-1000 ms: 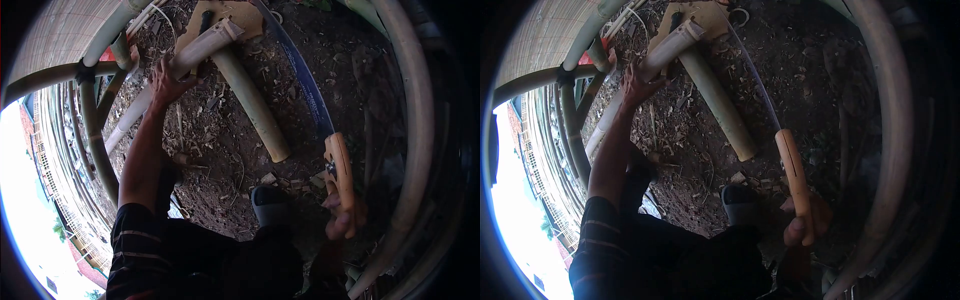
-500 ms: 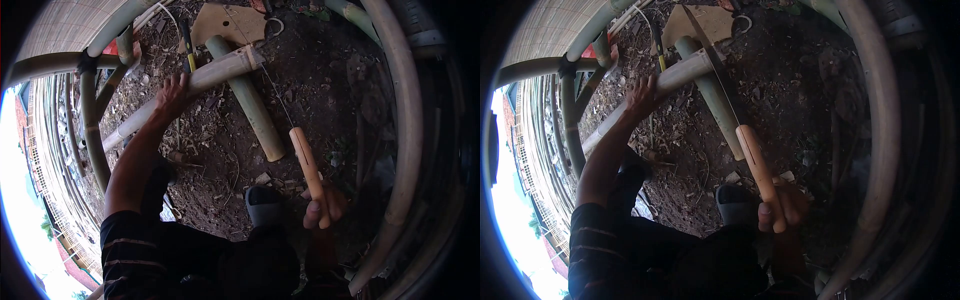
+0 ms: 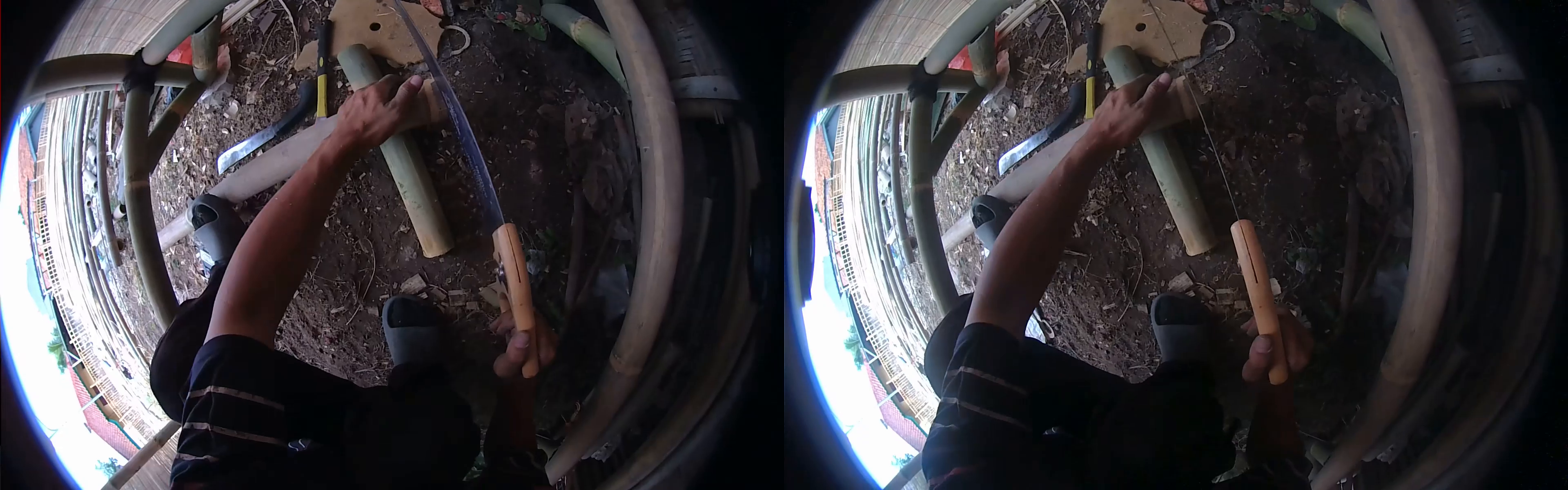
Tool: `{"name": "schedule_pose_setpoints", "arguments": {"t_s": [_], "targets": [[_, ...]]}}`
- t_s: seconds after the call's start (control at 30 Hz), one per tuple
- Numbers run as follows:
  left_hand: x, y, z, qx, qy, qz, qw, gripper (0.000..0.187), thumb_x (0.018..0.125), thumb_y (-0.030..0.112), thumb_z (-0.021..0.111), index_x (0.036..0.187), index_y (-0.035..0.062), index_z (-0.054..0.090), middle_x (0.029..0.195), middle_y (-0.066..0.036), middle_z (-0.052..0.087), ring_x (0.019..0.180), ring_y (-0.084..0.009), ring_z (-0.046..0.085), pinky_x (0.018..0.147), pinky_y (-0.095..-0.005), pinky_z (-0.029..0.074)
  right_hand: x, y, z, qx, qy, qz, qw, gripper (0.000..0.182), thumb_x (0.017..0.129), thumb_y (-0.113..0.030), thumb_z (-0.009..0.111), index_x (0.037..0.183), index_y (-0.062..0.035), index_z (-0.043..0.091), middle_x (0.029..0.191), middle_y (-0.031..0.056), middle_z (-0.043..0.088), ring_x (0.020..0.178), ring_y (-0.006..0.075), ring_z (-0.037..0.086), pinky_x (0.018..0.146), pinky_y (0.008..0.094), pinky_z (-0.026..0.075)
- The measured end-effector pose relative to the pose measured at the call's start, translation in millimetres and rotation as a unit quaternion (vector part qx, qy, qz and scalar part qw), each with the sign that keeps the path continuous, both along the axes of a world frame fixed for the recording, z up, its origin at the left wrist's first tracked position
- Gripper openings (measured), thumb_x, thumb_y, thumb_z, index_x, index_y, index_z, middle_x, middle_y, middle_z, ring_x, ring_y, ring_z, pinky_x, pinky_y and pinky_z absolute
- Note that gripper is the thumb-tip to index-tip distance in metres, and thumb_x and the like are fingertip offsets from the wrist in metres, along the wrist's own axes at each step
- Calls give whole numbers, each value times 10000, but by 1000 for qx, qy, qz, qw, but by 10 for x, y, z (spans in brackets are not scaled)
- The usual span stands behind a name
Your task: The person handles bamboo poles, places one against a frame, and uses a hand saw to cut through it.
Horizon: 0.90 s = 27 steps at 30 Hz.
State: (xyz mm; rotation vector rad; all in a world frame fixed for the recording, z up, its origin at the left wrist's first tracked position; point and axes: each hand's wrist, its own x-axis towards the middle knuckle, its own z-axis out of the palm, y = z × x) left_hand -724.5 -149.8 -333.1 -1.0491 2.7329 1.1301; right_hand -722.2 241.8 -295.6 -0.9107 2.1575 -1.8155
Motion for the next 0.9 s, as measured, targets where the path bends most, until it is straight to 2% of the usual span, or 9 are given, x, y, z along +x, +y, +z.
{"name": "schedule_pose_setpoints", "arguments": {"t_s": [0.07,0.33,0.4,0.57,0.6,0.63,0.77,0.83,0.9], "targets": [[-110,94,-38,-84,-92,15,992,828,998,778,376,1336,82,673,1157,-249,727,1165,-425,671,1005,-507,498,-37,14,9,2,-10,-13,1000,383,949,-279,515,732,29,587,583,101,569,493,241,595,449,338,470],[-78,-122,-351,-223,16,-49,973,878,941,841,380,1322,121,708,1261,-219,715,1074,-411,716,980,-504,523,-160,-72,-46,77,75,39,993,433,939,-341,560,771,55,614,649,155,594,536,285,624,493,367,507],[-113,-202,-348,-247,31,-66,966,710,995,711,458,1200,96,750,1008,-193,758,993,-408,712,905,-506,529,-170,-182,-71,71,80,30,994,413,930,-328,544,753,40,605,625,131,583,538,267,616,497,361,494],[-130,-417,-367,-265,-17,-133,955,729,1004,720,421,1168,102,772,967,-182,758,971,-400,711,887,-502,528,-280,-349,-117,47,78,36,995,381,917,-304,542,727,23,590,603,108,569,533,247,604,492,357,474],[-145,-459,-401,-290,-44,-178,939,428,1052,585,426,1368,331,560,1058,-164,748,967,-386,726,856,-501,545,-313,-358,-111,45,81,47,995,387,921,-309,542,728,23,588,603,110,570,533,246,604,492,358,477],[-147,-486,-438,-314,-70,-224,920,489,1099,451,431,1568,560,347,1148,-147,737,964,-373,740,825,-500,562,-341,-362,-110,43,84,56,994,393,925,-315,542,728,22,586,604,111,571,534,245,604,493,359,479],[-199,-500,-230,-252,-50,-228,939,527,1060,619,422,1524,391,528,1147,-172,743,1011,-381,736,862,-504,564,-300,-186,-93,46,87,74,992,399,932,-319,533,736,24,588,614,111,579,540,245,609,502,362,494],[-304,-521,-172,-119,-164,-129,971,816,961,829,375,1366,202,705,1117,-186,758,1048,-392,730,915,-493,556,-260,-59,-115,29,71,81,994,462,936,-364,571,728,47,597,623,156,602,525,257,634,476,348,502],[-242,-465,-269,-145,-101,-105,979,837,947,845,370,1249,165,755,983,-171,756,959,-364,730,872,-493,541,-206,25,-41,39,56,87,994,421,943,-336,545,764,43,583,634,139,603,540,252,625,507,353,513]]}}
